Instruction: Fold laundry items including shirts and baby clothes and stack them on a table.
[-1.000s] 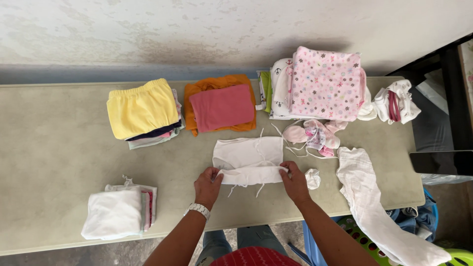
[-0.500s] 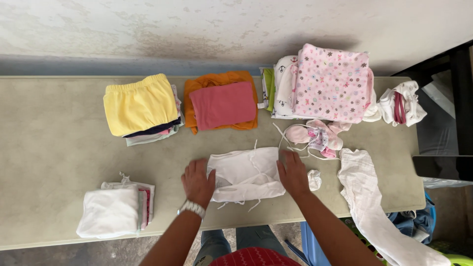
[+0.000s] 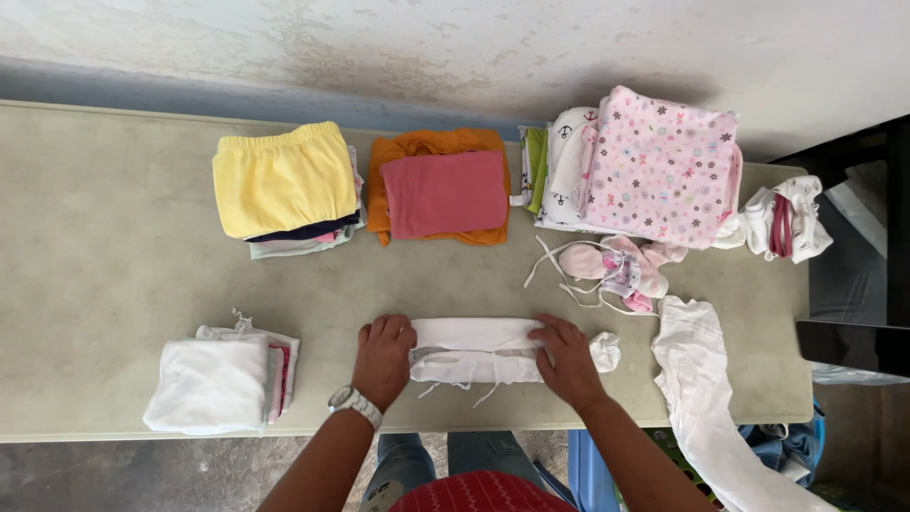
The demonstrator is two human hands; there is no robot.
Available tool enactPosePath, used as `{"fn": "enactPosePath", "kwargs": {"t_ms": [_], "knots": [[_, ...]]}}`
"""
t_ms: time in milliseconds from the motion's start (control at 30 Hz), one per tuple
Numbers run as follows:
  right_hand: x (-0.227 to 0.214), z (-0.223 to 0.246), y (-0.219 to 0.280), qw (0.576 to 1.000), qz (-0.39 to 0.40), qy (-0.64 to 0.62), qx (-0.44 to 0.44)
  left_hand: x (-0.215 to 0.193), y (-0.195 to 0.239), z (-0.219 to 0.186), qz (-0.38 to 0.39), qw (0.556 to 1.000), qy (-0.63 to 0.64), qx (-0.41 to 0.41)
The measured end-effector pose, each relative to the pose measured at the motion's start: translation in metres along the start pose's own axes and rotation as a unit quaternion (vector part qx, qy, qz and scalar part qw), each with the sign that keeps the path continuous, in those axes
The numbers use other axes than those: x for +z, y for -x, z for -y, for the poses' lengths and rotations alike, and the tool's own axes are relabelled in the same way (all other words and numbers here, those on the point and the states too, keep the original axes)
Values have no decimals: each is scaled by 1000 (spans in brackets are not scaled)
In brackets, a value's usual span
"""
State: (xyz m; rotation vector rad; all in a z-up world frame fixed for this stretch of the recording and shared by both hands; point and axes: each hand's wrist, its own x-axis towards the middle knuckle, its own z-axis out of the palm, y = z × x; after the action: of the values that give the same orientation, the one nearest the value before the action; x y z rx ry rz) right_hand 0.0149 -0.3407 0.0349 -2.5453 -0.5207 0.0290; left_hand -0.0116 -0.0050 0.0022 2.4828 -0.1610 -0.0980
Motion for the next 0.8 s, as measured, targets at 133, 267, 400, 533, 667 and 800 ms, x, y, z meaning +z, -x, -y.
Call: {"fn": "enactPosePath", "kwargs": {"t_ms": [133,267,400,533,667,800], "knots": [[15,15,9,950,-52,-114,285,6,2,-37,19,990,-125,58],[31,17,4,966,-45,-4,255,29,-5,-66,61,977,-82,189],[49,1,14,976,-28,76,202,49,-7,-57,106,964,-84,229],[35,8,6,949,21,-14,315,58,-4,-50,113,962,-116,219],[32,15,-2,905,25,-129,403,53,-6,-48,116,962,-106,223],[44,-4,9,926,59,-92,361,51,-7,-47,110,967,-63,221]]}}
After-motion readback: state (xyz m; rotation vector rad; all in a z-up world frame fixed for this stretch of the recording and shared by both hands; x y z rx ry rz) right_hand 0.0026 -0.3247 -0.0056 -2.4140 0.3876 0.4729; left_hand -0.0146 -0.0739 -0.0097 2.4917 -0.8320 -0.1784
